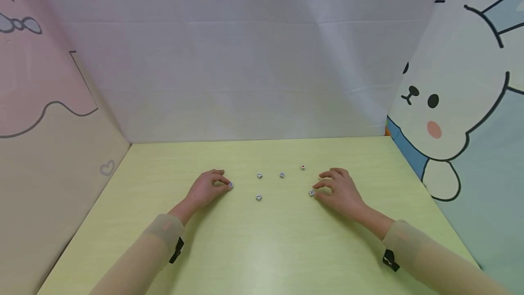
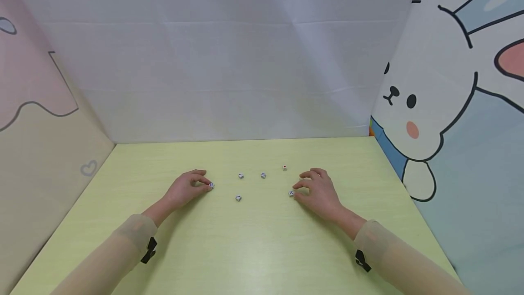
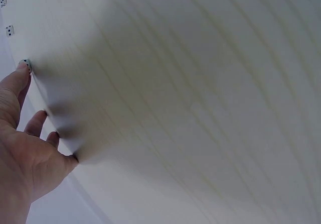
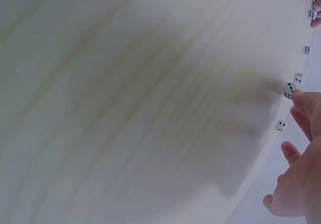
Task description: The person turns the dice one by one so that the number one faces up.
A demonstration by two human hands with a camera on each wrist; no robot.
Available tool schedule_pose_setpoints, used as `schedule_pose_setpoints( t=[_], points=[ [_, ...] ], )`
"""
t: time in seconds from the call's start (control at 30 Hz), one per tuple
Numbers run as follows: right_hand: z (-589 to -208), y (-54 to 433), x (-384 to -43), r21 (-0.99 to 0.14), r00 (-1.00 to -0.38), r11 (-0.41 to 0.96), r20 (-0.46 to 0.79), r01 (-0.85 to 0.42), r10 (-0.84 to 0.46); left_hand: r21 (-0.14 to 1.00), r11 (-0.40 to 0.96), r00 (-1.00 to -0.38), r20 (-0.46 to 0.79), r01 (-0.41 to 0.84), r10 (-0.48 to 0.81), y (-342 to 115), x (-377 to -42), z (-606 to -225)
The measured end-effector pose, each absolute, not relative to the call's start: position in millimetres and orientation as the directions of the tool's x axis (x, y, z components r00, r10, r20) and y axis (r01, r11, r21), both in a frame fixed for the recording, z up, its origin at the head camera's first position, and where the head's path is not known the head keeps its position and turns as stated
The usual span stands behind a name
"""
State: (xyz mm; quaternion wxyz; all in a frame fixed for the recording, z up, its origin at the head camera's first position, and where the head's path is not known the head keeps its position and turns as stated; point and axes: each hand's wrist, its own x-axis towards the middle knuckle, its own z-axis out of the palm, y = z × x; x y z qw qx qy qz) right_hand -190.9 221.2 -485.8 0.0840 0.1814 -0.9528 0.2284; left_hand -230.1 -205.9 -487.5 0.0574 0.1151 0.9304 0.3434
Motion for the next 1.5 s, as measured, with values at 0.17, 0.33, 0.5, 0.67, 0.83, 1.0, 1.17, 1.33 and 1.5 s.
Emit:
schedule_pose_setpoints(
  t=[0.17, 0.33, 0.5, 0.67, 0.83, 1.0, 1.17, 1.33, 1.5],
  points=[
    [-484.7, 219.1, -191.8, -0.381, -0.914, 0.835, 0.246, -0.397, -0.323, 0.648, 0.740, -0.966, -0.025, 0.181, 0.257, -205.9, -230.1, -487.7],
    [-484.8, 218.8, -192.7, -0.380, -0.913, 0.834, 0.242, -0.400, -0.327, 0.647, 0.741, -0.966, -0.025, 0.180, 0.256, -206.1, -230.5, -488.3],
    [-484.2, 217.8, -192.4, -0.382, -0.911, 0.831, 0.243, -0.405, -0.332, 0.649, 0.739, -0.966, -0.023, 0.181, 0.257, -206.4, -230.7, -488.5],
    [-482.4, 215.6, -192.5, -0.368, -0.910, 0.836, 0.242, -0.408, -0.337, 0.649, 0.739, -0.966, -0.024, 0.181, 0.258, -206.5, -231.0, -488.8],
    [-481.6, 214.6, -192.7, -0.365, -0.910, 0.837, 0.235, -0.407, -0.341, 0.646, 0.742, -0.965, -0.030, 0.179, 0.259, -206.7, -232.2, -489.7],
    [-482.8, 215.0, -192.6, -0.379, -0.916, 0.836, 0.228, -0.397, -0.331, 0.646, 0.742, -0.965, -0.030, 0.181, 0.261, -206.4, -231.9, -489.0],
    [-483.8, 214.8, -193.3, -0.380, -0.917, 0.838, 0.234, -0.393, -0.324, 0.648, 0.740, -0.965, -0.029, 0.180, 0.261, -206.1, -231.0, -488.1],
    [-483.7, 213.5, -194.8, -0.380, -0.924, 0.845, 0.222, -0.377, -0.312, 0.648, 0.740, -0.965, -0.029, 0.181, 0.261, -206.2, -230.8, -488.2],
    [-483.4, 213.0, -195.7, -0.375, -0.926, 0.849, 0.213, -0.373, -0.312, 0.648, 0.740, -0.965, -0.032, 0.179, 0.262, -206.3, -231.2, -488.6]
  ],
)
